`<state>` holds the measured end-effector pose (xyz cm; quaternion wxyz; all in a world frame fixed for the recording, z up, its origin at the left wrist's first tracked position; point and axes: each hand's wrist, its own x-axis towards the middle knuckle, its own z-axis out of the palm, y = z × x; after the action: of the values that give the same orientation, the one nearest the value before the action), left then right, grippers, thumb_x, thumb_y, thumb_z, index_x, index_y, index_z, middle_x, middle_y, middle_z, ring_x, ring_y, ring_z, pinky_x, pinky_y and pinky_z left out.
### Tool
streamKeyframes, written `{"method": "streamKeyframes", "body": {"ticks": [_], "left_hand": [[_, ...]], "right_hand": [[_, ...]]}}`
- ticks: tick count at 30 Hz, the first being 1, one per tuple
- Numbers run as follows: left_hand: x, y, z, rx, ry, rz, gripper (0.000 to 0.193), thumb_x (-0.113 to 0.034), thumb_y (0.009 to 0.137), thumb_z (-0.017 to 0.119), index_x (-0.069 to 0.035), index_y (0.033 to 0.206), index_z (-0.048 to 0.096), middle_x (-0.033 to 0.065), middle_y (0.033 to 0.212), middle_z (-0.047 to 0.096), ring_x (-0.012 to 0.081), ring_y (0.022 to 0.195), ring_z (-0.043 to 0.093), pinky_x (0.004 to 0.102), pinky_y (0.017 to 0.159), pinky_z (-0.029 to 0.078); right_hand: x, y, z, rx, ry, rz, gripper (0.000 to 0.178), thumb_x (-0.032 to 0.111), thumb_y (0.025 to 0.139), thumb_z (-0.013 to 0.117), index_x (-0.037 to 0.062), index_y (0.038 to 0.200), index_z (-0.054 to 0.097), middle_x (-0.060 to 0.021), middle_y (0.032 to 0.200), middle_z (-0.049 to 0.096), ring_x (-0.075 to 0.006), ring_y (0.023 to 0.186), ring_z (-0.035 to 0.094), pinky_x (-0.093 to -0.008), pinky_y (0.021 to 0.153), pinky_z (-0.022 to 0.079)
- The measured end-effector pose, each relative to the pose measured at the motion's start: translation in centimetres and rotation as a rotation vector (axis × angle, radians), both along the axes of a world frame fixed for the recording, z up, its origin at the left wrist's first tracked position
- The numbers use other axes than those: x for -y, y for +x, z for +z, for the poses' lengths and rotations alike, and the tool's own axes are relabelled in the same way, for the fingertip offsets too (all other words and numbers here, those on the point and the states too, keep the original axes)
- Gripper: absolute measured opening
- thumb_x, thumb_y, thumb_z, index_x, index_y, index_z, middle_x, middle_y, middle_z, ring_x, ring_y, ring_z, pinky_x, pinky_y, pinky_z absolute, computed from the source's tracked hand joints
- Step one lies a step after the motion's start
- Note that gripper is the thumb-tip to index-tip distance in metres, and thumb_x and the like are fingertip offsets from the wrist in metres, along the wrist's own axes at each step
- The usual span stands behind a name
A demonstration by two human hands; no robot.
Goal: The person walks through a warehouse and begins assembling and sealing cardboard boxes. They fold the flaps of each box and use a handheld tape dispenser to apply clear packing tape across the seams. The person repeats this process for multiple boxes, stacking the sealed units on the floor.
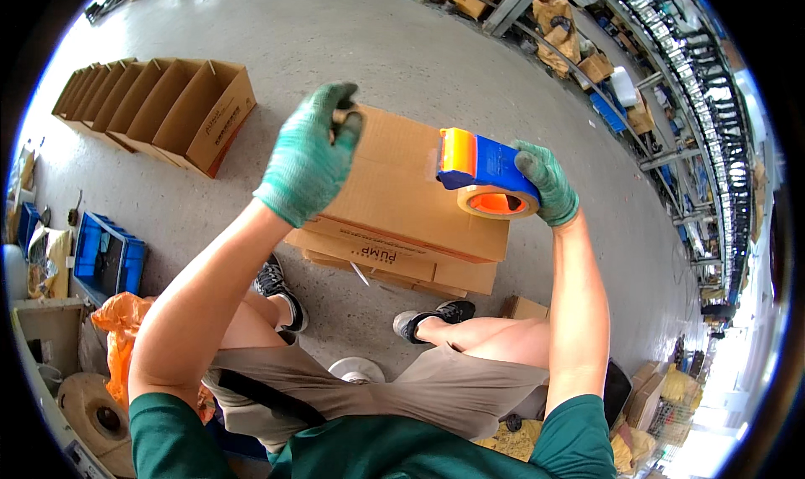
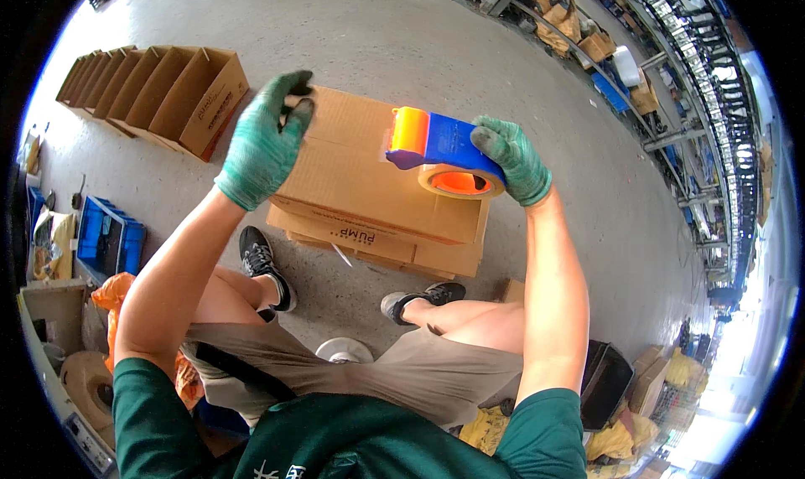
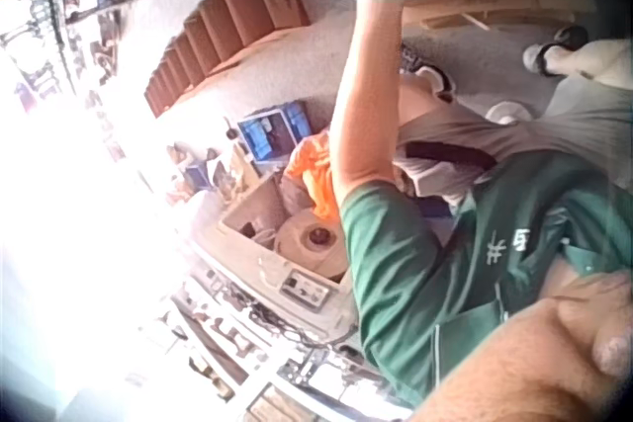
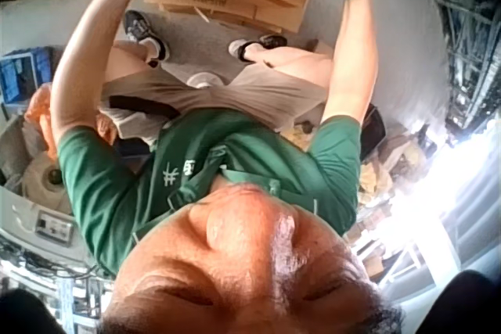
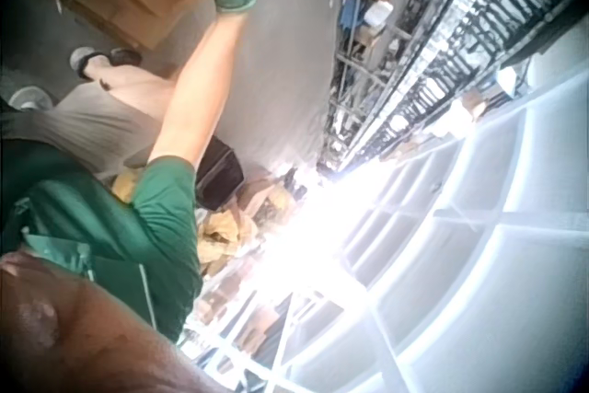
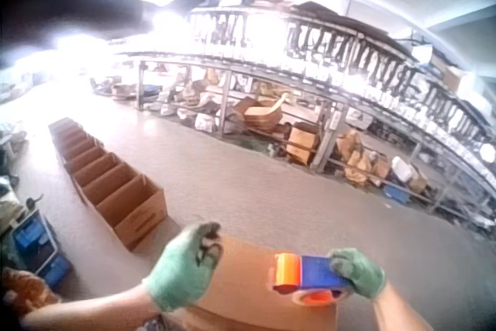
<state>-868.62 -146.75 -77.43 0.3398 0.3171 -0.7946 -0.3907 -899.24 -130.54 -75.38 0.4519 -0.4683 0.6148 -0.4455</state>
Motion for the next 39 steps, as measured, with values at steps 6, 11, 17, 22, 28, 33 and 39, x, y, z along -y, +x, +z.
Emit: {"method": "streamKeyframes", "body": {"ticks": [6, 11, 17, 22, 28, 33, 39], "left_hand": [[-4.7, -3.8, 0.8, -0.2, 1.502, -0.122, 0.068, -0.06, 0.099, 0.046, 0.003, 0.126, 0.046, 0.0205, 0.099, 0.063, 0.0333, 0.083, 0.068, 0.0447, 0.073, 0.06], [-6.7, -6.0, -0.2, -0.321, 1.481, -0.154, 0.057, -0.056, 0.1, 0.048, -0.001, 0.106, 0.061, 0.0141, 0.087, 0.064, 0.0261, 0.075, 0.066, 0.0391, 0.063, 0.056], [-8.6, -7.4, -0.4, -0.444, 1.261, -0.019, 0.038, -0.039, 0.104, 0.049, -0.004, 0.104, 0.064, 0.0108, 0.083, 0.064, 0.0198, 0.068, 0.063, 0.0332, 0.056, 0.051], [-5.8, -6.4, -1.8, -0.135, 0.689, 0.102, 0.033, -0.031, 0.103, 0.052, 0.0, 0.103, 0.063, 0.0128, 0.083, 0.065, 0.02, 0.073, 0.063, 0.0335, 0.062, 0.05], [2.7, 1.3, -4.1, -0.086, -0.027, 0.527, 0.025, -0.02, 0.102, 0.051, 0.002, 0.093, 0.06, 0.0196, 0.081, 0.061, 0.0318, 0.072, 0.059, 0.0431, 0.071, 0.05], [5.4, 4.4, -7.0, -0.091, 0.561, 0.493, 0.029, -0.023, 0.104, 0.046, 0.001, 0.106, 0.061, 0.0142, 0.098, 0.068, 0.0212, 0.083, 0.063, 0.0348, 0.079, 0.051], [6.7, 4.6, -9.8, -0.029, 0.815, 0.304, 0.03, -0.029, 0.104, 0.05, -0.003, 0.115, 0.061, 0.0059, 0.096, 0.064, 0.015, 0.079, 0.062, 0.0335, 0.072, 0.055]], "right_hand": [[0.1, -0.1, -0.1, 0.025, -0.031, 0.021, 0.028, 0.038, 0.09, 0.07, 0.01, 0.088, 0.065, 0.007, 0.076, 0.057, -0.0034, 0.071, 0.051, -0.0222, 0.064, 0.043], [0.0, 0.1, 0.0, 0.037, -0.012, -0.006, 0.026, 0.035, 0.09, 0.071, 0.0101, 0.089, 0.066, 0.0072, 0.076, 0.058, -0.0029, 0.071, 0.051, -0.0216, 0.064, 0.043], [0.0, -0.7, -0.4, 0.019, -0.006, 0.0, 0.027, 0.037, 0.089, 0.072, 0.0104, 0.089, 0.066, 0.0068, 0.077, 0.058, -0.0031, 0.072, 0.052, -0.0211, 0.065, 0.044], [1.0, 0.4, 0.8, -0.098, 0.016, 0.117, 0.035, 0.044, 0.088, 0.072, 0.009, 0.09, 0.067, 0.0061, 0.077, 0.059, -0.0037, 0.073, 0.053, -0.0221, 0.065, 0.044], [2.2, 1.7, 3.0, -0.37, 0.104, 0.185, 0.051, 0.055, 0.085, 0.072, 0.0049, 0.092, 0.069, 0.0036, 0.076, 0.059, -0.0067, 0.071, 0.053, -0.0269, 0.063, 0.045], [3.9, 3.8, 3.6, -0.49, 0.163, 0.217, 0.054, 0.058, 0.083, 0.072, 0.0044, 0.089, 0.07, 0.0004, 0.073, 0.059, -0.0083, 0.069, 0.052, -0.0286, 0.061, 0.045], [4.2, 5.3, 4.7, -0.539, 0.249, 0.217, 0.056, 0.059, 0.083, 0.072, 0.0033, 0.089, 0.07, -0.0017, 0.072, 0.06, -0.0094, 0.069, 0.054, -0.0297, 0.062, 0.046]]}}
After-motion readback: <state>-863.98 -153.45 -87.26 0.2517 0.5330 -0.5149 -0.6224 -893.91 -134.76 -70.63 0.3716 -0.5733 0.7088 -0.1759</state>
